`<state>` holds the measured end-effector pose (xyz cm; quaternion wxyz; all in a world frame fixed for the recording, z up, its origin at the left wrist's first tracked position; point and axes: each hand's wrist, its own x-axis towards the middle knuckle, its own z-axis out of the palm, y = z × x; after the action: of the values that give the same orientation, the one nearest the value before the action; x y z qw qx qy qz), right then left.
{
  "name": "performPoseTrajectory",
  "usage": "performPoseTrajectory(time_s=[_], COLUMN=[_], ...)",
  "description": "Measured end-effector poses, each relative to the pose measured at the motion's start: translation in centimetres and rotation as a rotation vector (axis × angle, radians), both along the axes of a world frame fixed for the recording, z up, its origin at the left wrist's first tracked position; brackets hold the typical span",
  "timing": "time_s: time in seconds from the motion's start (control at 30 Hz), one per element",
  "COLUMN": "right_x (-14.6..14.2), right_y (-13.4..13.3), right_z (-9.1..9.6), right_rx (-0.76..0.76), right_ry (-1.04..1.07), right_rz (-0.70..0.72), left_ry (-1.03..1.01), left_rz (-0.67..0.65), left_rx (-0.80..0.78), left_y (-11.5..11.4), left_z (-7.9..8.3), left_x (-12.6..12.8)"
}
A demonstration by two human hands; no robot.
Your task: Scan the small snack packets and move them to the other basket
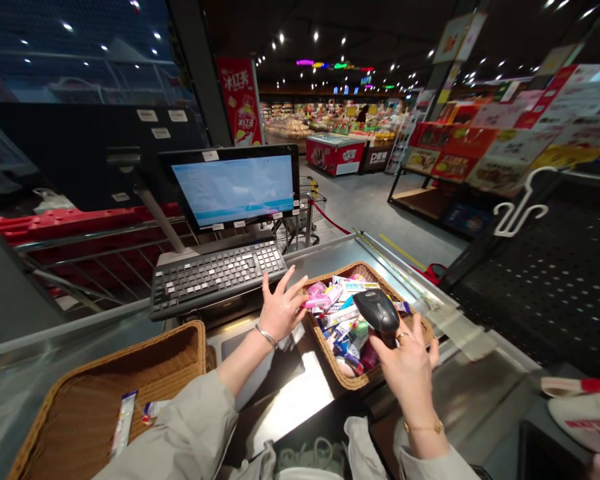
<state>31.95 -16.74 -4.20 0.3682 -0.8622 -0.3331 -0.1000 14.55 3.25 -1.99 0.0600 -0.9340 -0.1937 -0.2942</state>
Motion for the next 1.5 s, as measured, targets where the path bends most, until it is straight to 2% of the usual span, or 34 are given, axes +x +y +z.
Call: performPoseTrajectory(time_s=[0.4, 0.63, 0.77, 0.9, 1.27, 1.5], right_x=[2.2, 2.9, 3.1, 2.9, 0.5, -2.2], right_y=[-1.1, -1.1, -1.0, -0.8, 1.4, 2.6], right_z=[-0.2, -0.4, -0.6, -0.5, 0.2, 0.7], right_rx=[-0.056, -0.056, -0.043, -0.048, -0.028, -0.066], right_ry=[0.020, 0.014, -0.008, 0.008, -0.018, -0.039], right_rz=[-0.094, -0.116, -0.116, -0.092, 0.029, 0.127], left_ry=[-0.019, -0.088, -0.047, -0.026, -0.072, -0.088], left_rz=[-0.108, -0.054, -0.021, 0.017, 0.154, 0.253], left_rx=[-0.007, -0.010, -0.061, -0.089, -0.128, -0.151], left_y=[-1.1, -0.8, -0.9, -0.8, -0.4, -0.8], left_z=[-0.3, -0.7, -1.4, -1.5, -0.1, 0.3], left_x=[5.9, 9.2, 10.4, 9.1, 2.1, -2.5])
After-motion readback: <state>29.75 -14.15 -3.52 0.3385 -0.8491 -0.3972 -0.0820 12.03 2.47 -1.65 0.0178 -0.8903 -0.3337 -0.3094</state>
